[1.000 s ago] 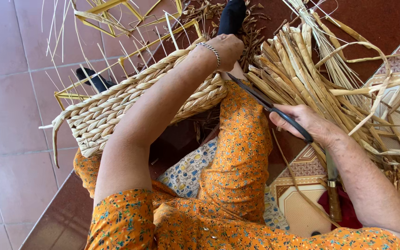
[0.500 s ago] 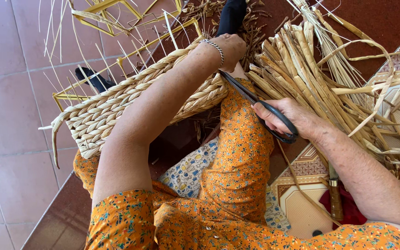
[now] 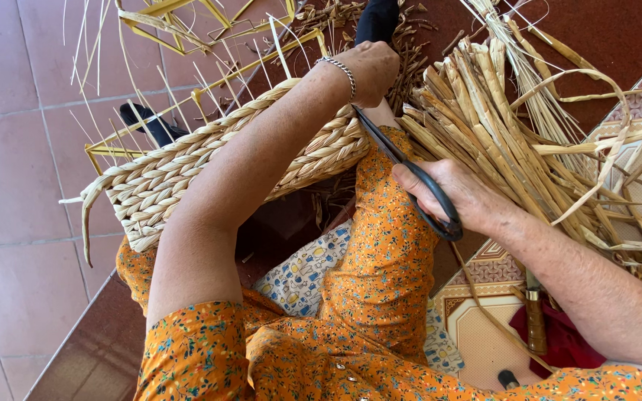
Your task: The person wipes a woven basket with a blue cloth, then stacks it with others. They then pick up a partially woven basket and continue weaving its sides using dried plant strips, trimming excess with shears.
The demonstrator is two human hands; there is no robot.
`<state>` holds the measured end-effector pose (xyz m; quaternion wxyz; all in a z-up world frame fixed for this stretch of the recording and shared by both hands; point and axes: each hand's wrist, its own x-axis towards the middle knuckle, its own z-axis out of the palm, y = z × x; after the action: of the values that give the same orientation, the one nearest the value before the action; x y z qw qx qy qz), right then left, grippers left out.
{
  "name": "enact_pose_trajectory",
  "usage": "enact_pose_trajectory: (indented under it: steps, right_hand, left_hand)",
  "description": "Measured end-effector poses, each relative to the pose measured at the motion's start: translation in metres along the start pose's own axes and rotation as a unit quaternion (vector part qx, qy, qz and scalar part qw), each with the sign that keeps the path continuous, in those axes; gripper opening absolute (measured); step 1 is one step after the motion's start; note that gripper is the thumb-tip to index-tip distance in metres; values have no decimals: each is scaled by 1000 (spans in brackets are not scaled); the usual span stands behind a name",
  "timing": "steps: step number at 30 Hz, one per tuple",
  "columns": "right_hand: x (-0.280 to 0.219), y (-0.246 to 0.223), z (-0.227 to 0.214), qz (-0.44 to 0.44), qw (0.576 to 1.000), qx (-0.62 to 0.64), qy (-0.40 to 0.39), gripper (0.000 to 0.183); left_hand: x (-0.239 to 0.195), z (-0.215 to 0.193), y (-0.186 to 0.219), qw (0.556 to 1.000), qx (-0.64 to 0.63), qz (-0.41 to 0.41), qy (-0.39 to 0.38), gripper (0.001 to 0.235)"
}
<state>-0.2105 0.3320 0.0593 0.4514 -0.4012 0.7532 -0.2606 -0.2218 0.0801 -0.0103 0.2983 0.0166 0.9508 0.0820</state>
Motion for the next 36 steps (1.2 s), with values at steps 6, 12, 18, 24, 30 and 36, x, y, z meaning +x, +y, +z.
enact_pose_trajectory:
  steps: [6, 12, 18, 24, 30, 36]
  right_hand:
    - [-3, -5, 6, 57, 998, 5, 7, 66]
    - [0, -11, -1, 129, 991, 19, -30, 65]
    - [14, -16, 9, 226, 972, 45, -33, 75]
    - [13, -27, 13, 212, 971, 109, -7, 78]
    - [-1, -26, 21, 199, 962, 184, 21, 67]
    - [-29, -14, 17, 45, 971, 189, 138, 54]
  left_hand:
    - [-10, 8, -3, 997, -67, -13, 21, 17]
    - [-3, 11, 5, 992, 13, 55, 114, 20]
    - [23, 38, 4, 965, -92, 42, 240, 24]
    - [72, 54, 24, 955, -36, 15, 294, 14]
    - [41, 39, 64, 832, -282, 73, 473, 8]
    - [-133, 117, 54, 630, -595, 226, 445, 20]
